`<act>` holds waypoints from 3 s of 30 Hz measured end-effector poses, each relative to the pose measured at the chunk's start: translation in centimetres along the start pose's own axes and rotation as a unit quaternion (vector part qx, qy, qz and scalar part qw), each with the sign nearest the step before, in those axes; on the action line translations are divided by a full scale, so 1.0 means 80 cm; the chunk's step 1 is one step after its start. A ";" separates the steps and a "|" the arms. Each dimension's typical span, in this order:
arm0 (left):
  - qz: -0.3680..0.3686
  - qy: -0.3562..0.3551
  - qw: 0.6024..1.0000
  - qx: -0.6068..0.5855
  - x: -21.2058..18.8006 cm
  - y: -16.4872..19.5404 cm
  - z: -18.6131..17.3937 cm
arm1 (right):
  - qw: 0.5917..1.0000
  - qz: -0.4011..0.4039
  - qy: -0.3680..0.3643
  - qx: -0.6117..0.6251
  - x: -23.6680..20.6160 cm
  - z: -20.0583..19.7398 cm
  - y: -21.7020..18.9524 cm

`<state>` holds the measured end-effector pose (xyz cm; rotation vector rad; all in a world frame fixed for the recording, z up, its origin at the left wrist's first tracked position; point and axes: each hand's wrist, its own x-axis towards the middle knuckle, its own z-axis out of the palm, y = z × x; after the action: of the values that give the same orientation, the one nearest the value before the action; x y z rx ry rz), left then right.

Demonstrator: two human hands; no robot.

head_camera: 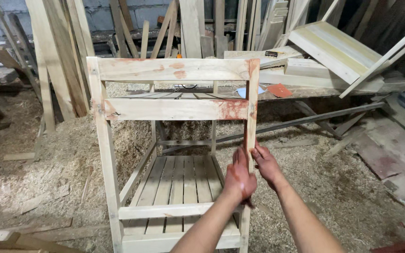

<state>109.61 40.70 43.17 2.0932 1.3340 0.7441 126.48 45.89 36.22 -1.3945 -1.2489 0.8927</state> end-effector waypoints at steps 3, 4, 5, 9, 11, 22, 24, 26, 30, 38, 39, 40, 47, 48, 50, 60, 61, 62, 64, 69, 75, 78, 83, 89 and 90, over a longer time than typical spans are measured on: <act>-0.076 -0.082 0.993 0.027 -0.049 0.001 -0.001 | 0.996 0.079 0.015 0.026 -0.006 0.006 -0.012; -0.102 -0.115 0.987 0.052 -0.063 0.002 -0.001 | 0.998 0.064 0.019 0.022 -0.010 0.008 -0.016; -0.128 -0.148 0.978 0.076 -0.073 0.002 -0.001 | 0.998 0.050 0.023 0.017 -0.013 0.009 -0.021; -0.038 -0.163 0.972 0.166 -0.095 -0.023 0.007 | 0.997 -0.026 0.054 -0.049 -0.024 0.017 -0.026; 0.025 -0.128 0.974 0.183 -0.091 -0.046 0.015 | 0.989 0.020 0.047 -0.140 -0.036 0.018 -0.016; -0.031 -0.312 0.927 0.205 0.005 -0.087 -0.013 | 0.977 0.103 -0.005 -0.185 -0.167 0.031 0.100; -0.052 -0.297 0.935 0.187 -0.005 -0.069 -0.001 | 0.980 0.078 0.006 -0.181 -0.165 0.034 0.116; -0.118 -0.283 0.937 0.171 -0.029 -0.048 0.020 | 0.989 0.036 -0.008 -0.143 -0.159 0.032 0.128; -0.081 -0.198 0.946 0.245 -0.070 -0.036 0.026 | 0.993 0.043 -0.046 -0.103 -0.153 0.026 0.135; 0.025 -0.256 0.920 0.296 -0.094 -0.022 -0.017 | 0.989 0.062 -0.022 -0.135 -0.160 0.026 0.121; 0.013 -0.263 0.912 0.315 -0.093 -0.019 -0.020 | 0.990 0.066 -0.015 -0.123 -0.160 0.026 0.122; 0.000 -0.270 0.902 0.335 -0.091 -0.014 -0.023 | 0.992 0.062 -0.023 -0.105 -0.159 0.026 0.123; -0.110 -0.281 0.914 0.271 -0.070 -0.008 -0.019 | 0.990 0.086 -0.010 -0.107 -0.163 0.033 0.105; -0.090 -0.262 0.925 0.261 -0.077 -0.016 -0.016 | 0.989 0.085 -0.005 -0.119 -0.165 0.034 0.099; -0.045 -0.222 0.943 0.245 -0.095 -0.035 -0.011 | 0.982 0.125 0.001 -0.141 -0.169 0.036 0.088; 0.057 -0.242 0.939 0.236 -0.084 -0.039 -0.031 | 0.995 0.081 -0.016 -0.060 -0.164 0.036 0.111; 0.078 -0.231 0.942 0.231 -0.084 -0.037 -0.035 | 0.994 0.084 -0.009 -0.069 -0.163 0.036 0.113; 0.098 -0.221 0.943 0.227 -0.087 -0.037 -0.038 | 0.993 0.089 -0.004 -0.076 -0.163 0.036 0.114; 0.109 -0.183 0.961 0.178 -0.098 -0.044 -0.041 | 0.993 0.081 -0.005 -0.087 -0.163 0.035 0.111; 0.140 -0.215 0.961 0.108 -0.077 -0.098 -0.052 | 0.989 0.105 -0.027 -0.097 -0.163 0.032 0.096; -0.100 -0.141 0.982 -0.081 -0.041 -0.113 -0.067 | 0.991 0.105 -0.023 -0.081 -0.165 0.033 0.098; -0.078 -0.252 0.961 0.084 -0.044 -0.076 -0.056 | 0.987 0.114 -0.038 -0.103 -0.163 0.032 0.102; -0.031 -0.297 0.922 0.248 -0.056 -0.033 -0.030 | 0.987 0.128 -0.033 -0.093 -0.164 0.030 0.101; 0.015 -0.294 0.902 0.316 -0.050 -0.058 0.000 | 0.987 0.115 -0.031 -0.108 -0.171 0.031 0.097; 0.055 -0.272 0.907 0.317 -0.050 -0.063 0.008 | 0.990 0.107 -0.034 -0.085 -0.171 0.031 0.098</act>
<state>105.51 38.75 38.60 2.6111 1.2283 -0.2998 123.27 33.42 26.74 -1.6701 -1.2668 1.0037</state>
